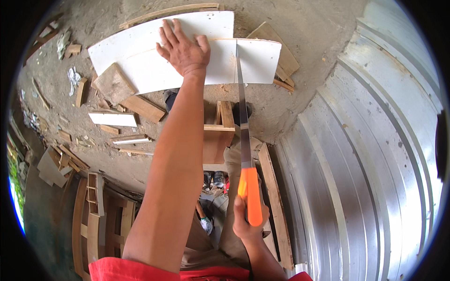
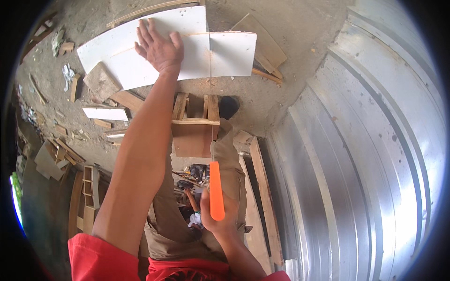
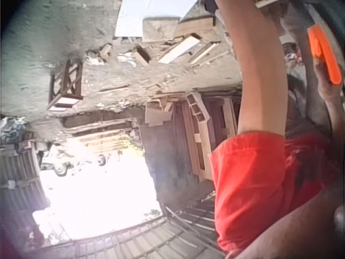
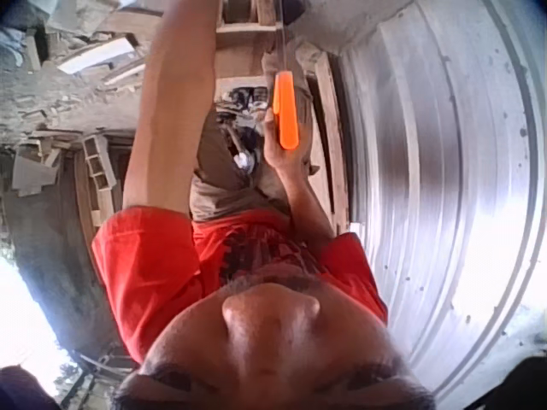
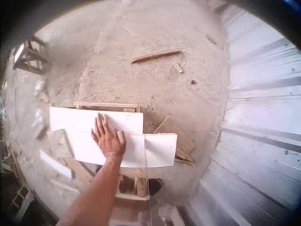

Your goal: The person sits on the ground and uses a hand saw to cut a white rectangular board placed on a small wooden support. After sawing through the board, the person separates the two pieces and briefly inspects the cut edge.

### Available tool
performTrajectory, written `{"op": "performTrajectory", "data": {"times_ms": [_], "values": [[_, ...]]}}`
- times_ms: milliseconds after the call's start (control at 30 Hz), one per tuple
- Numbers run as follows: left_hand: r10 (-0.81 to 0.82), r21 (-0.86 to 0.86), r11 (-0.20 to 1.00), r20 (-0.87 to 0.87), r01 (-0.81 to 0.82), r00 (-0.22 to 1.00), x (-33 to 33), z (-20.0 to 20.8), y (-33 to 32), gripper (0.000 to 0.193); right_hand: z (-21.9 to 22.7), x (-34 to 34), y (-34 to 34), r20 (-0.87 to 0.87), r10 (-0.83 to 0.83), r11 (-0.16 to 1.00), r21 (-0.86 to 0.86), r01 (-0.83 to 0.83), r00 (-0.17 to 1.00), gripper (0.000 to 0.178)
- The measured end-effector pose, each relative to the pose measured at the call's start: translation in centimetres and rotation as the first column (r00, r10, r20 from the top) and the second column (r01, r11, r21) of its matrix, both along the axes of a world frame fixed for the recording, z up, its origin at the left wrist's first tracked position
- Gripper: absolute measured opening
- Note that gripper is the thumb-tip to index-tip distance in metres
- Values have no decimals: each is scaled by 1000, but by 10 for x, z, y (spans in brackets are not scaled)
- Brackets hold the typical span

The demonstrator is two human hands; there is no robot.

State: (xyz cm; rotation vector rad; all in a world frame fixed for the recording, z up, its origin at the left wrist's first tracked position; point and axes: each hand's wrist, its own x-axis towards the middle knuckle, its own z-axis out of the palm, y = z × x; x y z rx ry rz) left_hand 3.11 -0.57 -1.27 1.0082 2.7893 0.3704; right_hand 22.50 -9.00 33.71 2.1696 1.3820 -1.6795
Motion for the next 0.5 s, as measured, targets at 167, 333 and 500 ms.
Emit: {"op": "performTrajectory", "data": {"times_ms": [167, 333, 500], "values": [[-39, 11, 999, -33, 39, 999, 4, -4, 9, 74, -75, -10, 28, -69, -53, 989, 137, 62, 996, 10], [-54, 9, 999, 29, 53, 998, 11, -4, 6, 75, -174, -55, 91, -114, -137, 970, 186, 156, 984, 20], [-7, 20, 1000, -19, 7, 1000, -2, -3, 5, 74, -37, -19, 7, -78, -74, 983, 164, 86, 994, 8]]}}
